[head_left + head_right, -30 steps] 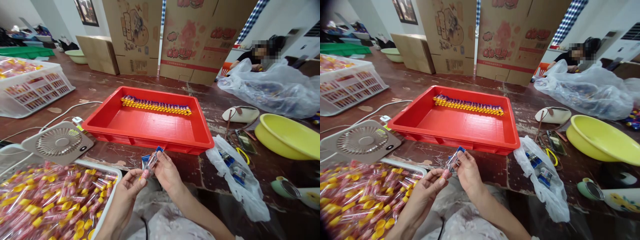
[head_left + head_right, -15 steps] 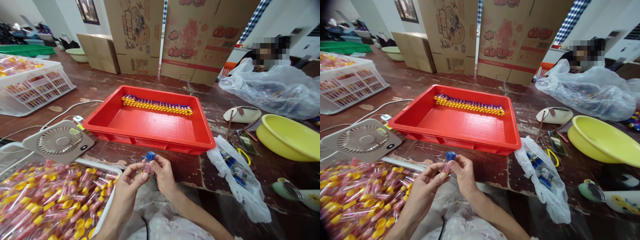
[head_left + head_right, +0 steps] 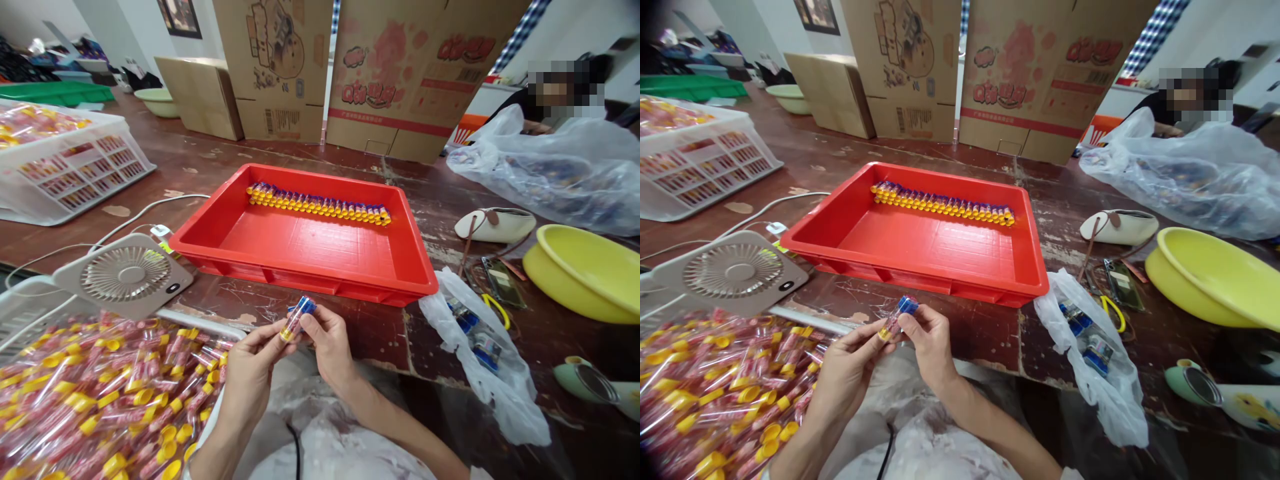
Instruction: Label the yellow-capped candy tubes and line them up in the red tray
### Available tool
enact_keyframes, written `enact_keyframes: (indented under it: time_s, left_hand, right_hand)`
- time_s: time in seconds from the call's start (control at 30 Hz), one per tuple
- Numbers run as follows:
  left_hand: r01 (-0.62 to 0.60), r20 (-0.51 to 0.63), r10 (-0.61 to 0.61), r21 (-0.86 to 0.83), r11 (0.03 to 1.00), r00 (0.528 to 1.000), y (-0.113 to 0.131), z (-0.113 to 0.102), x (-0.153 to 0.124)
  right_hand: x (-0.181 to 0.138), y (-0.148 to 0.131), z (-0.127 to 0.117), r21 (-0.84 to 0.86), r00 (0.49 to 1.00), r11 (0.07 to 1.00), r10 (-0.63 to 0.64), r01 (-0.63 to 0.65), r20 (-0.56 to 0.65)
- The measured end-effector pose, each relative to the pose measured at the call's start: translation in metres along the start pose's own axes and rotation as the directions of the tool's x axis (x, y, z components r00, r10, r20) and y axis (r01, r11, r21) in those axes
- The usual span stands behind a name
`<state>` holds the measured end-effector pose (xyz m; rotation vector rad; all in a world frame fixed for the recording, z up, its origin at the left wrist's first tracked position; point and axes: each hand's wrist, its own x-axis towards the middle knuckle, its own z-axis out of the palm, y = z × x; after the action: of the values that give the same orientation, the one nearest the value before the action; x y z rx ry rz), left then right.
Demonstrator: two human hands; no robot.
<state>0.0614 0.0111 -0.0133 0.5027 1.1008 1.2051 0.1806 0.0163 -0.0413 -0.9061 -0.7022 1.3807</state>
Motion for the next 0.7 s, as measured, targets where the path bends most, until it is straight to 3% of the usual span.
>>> enact_keyframes:
  time_s: [0.23, 0.43, 0.5, 0.6, 0.7]
  left_hand:
    - [-0.002, -0.008, 0.002, -0.001, 1.000, 1.000, -0.002, -0.001, 0.003]
    - [0.009, 0.146, -0.013, 0.023, 1.000, 0.989, 0.003, -0.003, 0.000]
    - [-0.004, 0.147, -0.009, 0.086, 0.996, 0.989, 0.006, -0.004, 0.000]
    - [-0.083, 0.110, 0.058, 0.242, 0.967, 0.992, 0.023, -0.002, 0.021]
    - [-0.274, 0.165, 0.225, 0.416, 0.867, 0.960, 0.064, 0.014, 0.073]
  right_hand:
    - [0.001, 0.002, -0.002, -0.024, 1.000, 1.000, 0.016, -0.016, -0.011]
    - [0.003, -0.003, 0.000, -0.111, 0.999, 0.994, 0.010, -0.015, -0.049]
    - [0.005, -0.006, 0.001, -0.124, 0.999, 0.992, -0.002, -0.003, -0.048]
    - [0.012, -0.004, -0.003, 0.008, 0.999, 0.999, 0.045, -0.045, 0.007]
    - [0.025, 0.005, -0.013, 0.086, 0.995, 0.992, 0.094, -0.096, 0.027]
